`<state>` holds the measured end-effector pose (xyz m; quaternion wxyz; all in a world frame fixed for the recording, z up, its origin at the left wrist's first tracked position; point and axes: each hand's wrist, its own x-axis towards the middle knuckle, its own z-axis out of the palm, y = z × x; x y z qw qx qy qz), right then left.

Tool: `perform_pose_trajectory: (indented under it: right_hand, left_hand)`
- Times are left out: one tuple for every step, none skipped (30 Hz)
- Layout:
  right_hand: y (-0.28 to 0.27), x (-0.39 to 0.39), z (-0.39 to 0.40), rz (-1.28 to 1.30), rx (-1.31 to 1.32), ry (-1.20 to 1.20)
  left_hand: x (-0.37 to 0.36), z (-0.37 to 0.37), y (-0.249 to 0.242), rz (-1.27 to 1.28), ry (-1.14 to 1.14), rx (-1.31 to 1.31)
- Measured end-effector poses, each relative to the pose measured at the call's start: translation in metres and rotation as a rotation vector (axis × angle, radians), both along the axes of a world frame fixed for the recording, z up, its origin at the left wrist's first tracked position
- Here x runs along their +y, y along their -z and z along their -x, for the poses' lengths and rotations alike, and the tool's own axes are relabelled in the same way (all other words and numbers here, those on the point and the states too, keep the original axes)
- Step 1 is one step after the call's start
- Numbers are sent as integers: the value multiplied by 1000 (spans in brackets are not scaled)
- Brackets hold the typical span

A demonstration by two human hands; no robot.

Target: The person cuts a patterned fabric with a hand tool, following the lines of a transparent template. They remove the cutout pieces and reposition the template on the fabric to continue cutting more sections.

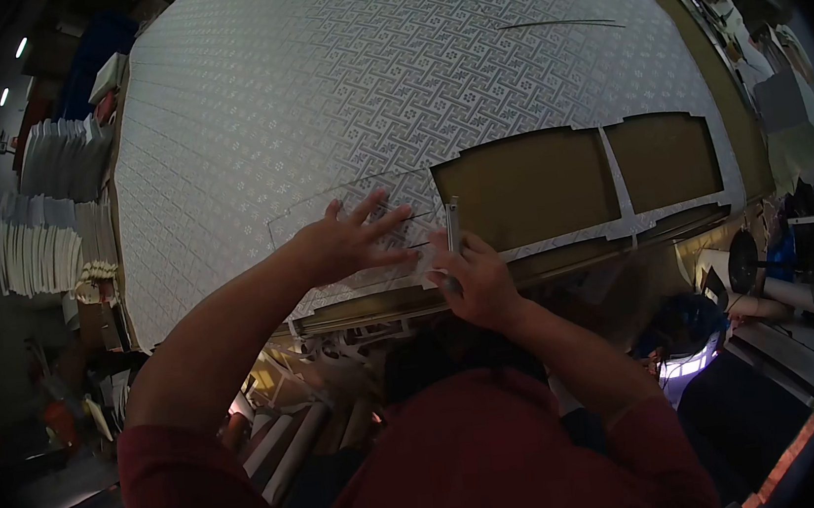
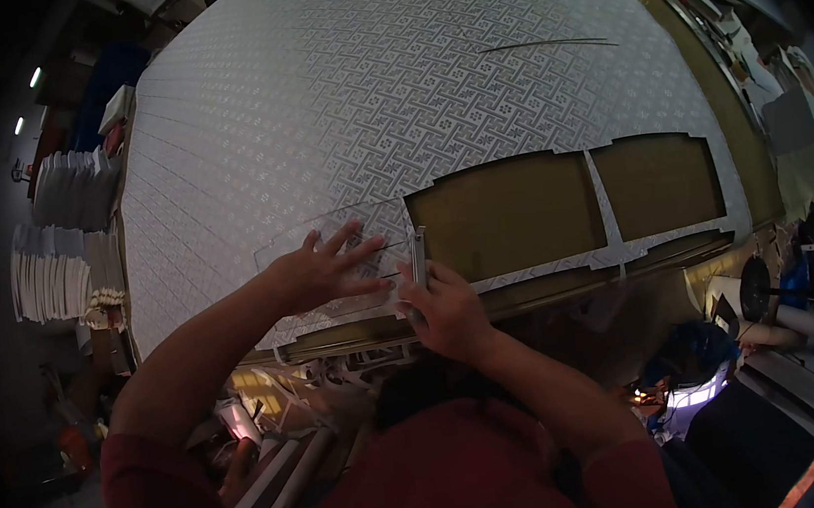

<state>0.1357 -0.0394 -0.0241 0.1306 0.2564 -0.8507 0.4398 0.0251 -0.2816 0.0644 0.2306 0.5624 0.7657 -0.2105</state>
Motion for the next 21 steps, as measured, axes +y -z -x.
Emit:
perform_pose_trajectory:
  right_hand:
    - [-2, 5, -3, 70, -1, -26]
    - [-5, 13, -7, 68, -4, -33]
    - [-11, 22, -13, 53, -85, -43]
    - [-19, 28, -20, 36, -169, -53]
    - [-30, 32, -25, 27, -179, -60]
    - [-42, 35, -25, 47, -211, -39]
    - [-48, 36, -24, 65, -241, -18]
    - [-48, 37, -24, 49, -246, -28]
    - [-48, 38, -23, 72, -251, -14]
    - [-49, 38, -22, 93, -257, 0]
    - [-48, 37, -20, 74, -262, -7]
    - [-48, 36, -19, 124, -302, 17]
    - [-49, 36, -17, 173, -341, 41]
    - [-50, 39, -13, 152, -347, 32]
    - [-52, 44, -8, 57, -436, -3]
    - [-55, 47, -2, -34, -523, -37]
    - [-59, 48, 3, -47, -526, -44]
    - [-66, 48, 9, -104, -540, -67]
    - [-72, 47, 16, -158, -553, -91]
    - [-75, 47, 21, -164, -557, -98]
    - [-77, 46, 27, -202, -548, -143]
  left_hand:
    - [0, 0, 1, 4, -14, -10]
    - [-2, 0, 3, 7, -29, -21]
    - [-1, 1, 2, 4, -36, -26]
    - [1, 2, -2, 29, -59, -63]
    - [2, 2, -4, 50, -83, -101]
    - [1, 1, -4, 38, -94, -107]
    - [0, 1, -4, 30, -102, -108]
    - [-1, 0, -3, 21, -109, -109]
    - [-2, 0, -2, 5, -118, -114]
    - [-2, 0, -1, 8, -124, -115]
    - [-3, 0, 0, 11, -130, -116]
    - [-4, -1, -2, -9, -140, -123]
    - [-5, 0, -6, -8, -137, -142]
    - [-6, 0, -8, -6, -135, -161]
    - [-8, 0, -5, -24, -146, -168]
    - [-10, 0, -3, -34, -138, -161]
    - [-12, 0, -1, -40, -130, -151]
    - [-13, 0, 3, -48, -139, -156]
    - [-14, 0, 6, -70, -140, -146]
    - [-14, -1, 10, -90, -140, -137]
    - [-12, -2, 7, -94, -148, -142]
